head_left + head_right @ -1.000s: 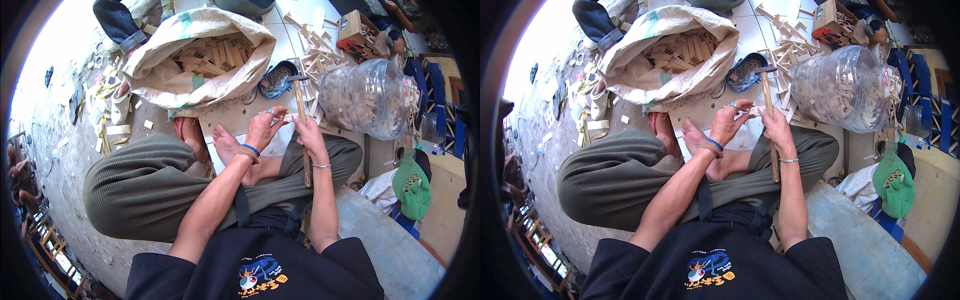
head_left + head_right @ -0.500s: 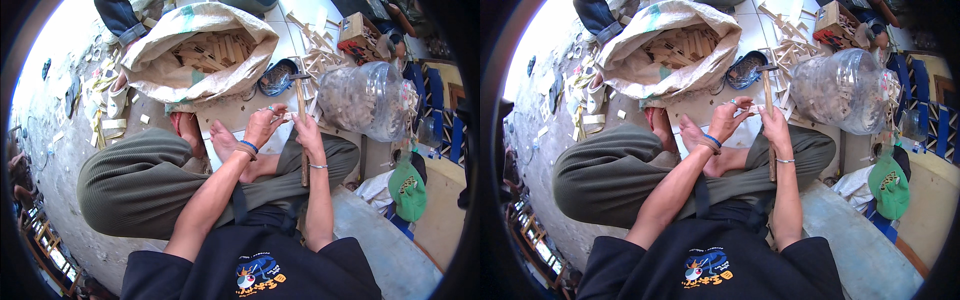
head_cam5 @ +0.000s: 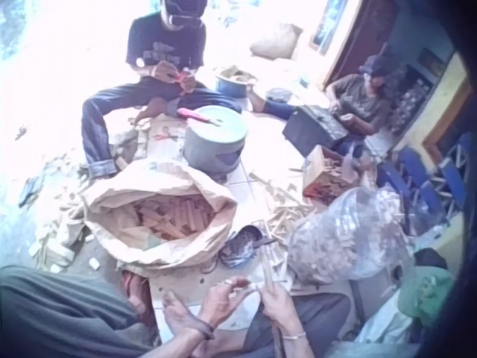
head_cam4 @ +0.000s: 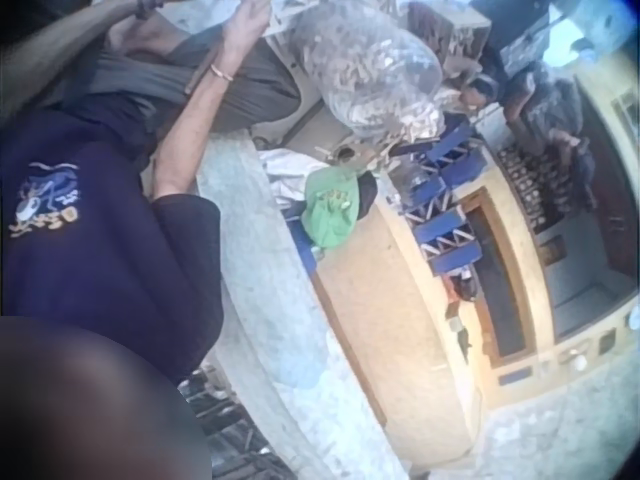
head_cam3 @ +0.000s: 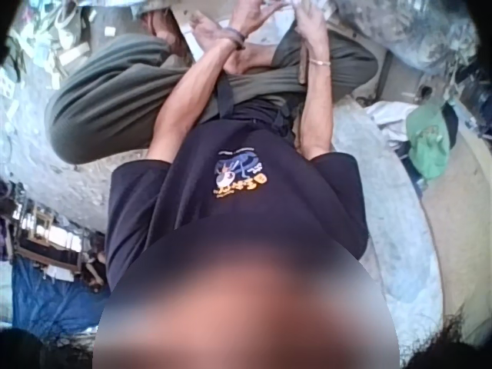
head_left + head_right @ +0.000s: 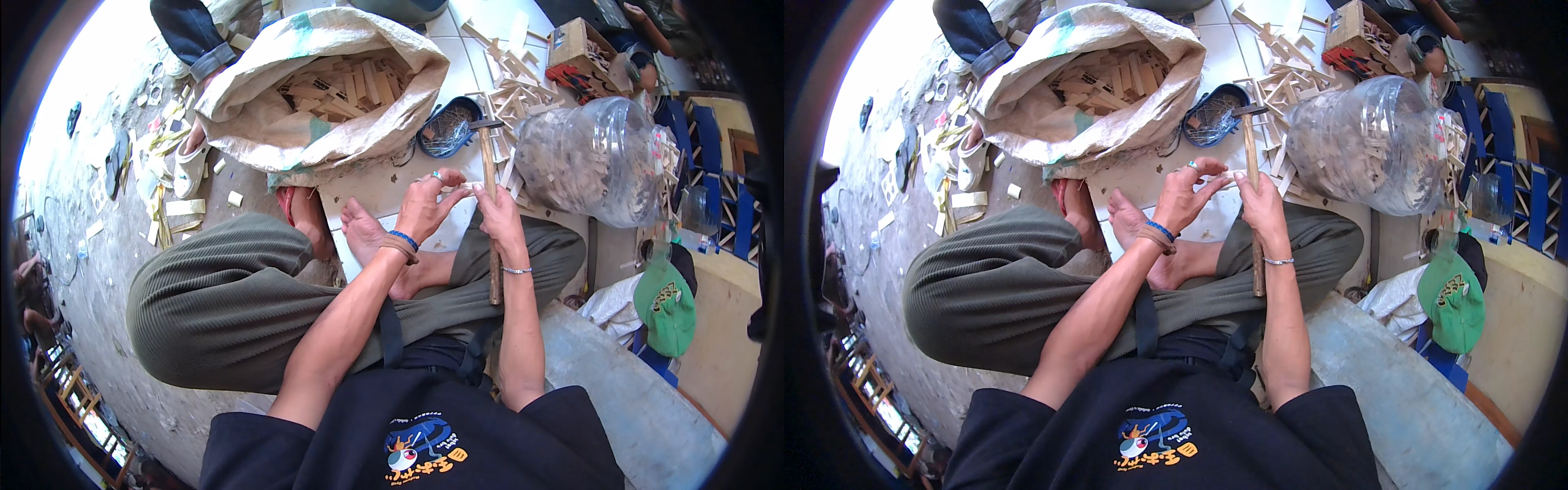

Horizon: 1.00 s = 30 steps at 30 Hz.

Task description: The person sits on the floor and assembles small wooden pieces by inserting nails and tapping them with a hammer. They repeatedly pick up wood pieces from a sack, insert nails, and hammer them into place.

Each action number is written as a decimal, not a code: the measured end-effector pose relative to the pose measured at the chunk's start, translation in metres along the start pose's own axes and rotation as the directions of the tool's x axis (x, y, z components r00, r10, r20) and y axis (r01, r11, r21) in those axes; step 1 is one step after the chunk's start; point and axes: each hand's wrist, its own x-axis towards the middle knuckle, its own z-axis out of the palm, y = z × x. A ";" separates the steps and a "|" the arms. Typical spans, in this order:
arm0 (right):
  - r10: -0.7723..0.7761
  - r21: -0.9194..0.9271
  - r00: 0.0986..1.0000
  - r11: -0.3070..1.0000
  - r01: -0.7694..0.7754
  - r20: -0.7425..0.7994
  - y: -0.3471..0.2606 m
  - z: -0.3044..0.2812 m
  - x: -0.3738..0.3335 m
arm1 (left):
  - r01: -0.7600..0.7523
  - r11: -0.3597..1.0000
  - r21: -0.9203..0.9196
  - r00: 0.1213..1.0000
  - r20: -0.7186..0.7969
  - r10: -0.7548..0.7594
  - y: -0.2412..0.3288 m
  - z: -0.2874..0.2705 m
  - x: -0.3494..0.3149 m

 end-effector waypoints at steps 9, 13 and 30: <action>-0.036 -0.055 0.999 0.998 0.036 0.003 0.007 0.000 0.004 | -0.058 0.996 0.063 0.998 -0.012 0.059 -0.003 -0.004 0.003; -0.043 -0.030 0.999 0.999 0.043 0.004 0.011 0.002 0.008 | -0.029 0.997 0.075 1.000 -0.004 0.029 -0.003 -0.005 0.002; -0.044 -0.107 0.997 0.994 0.037 -0.062 0.017 0.004 0.009 | -0.048 0.997 0.065 0.996 -0.071 0.053 0.003 0.002 -0.001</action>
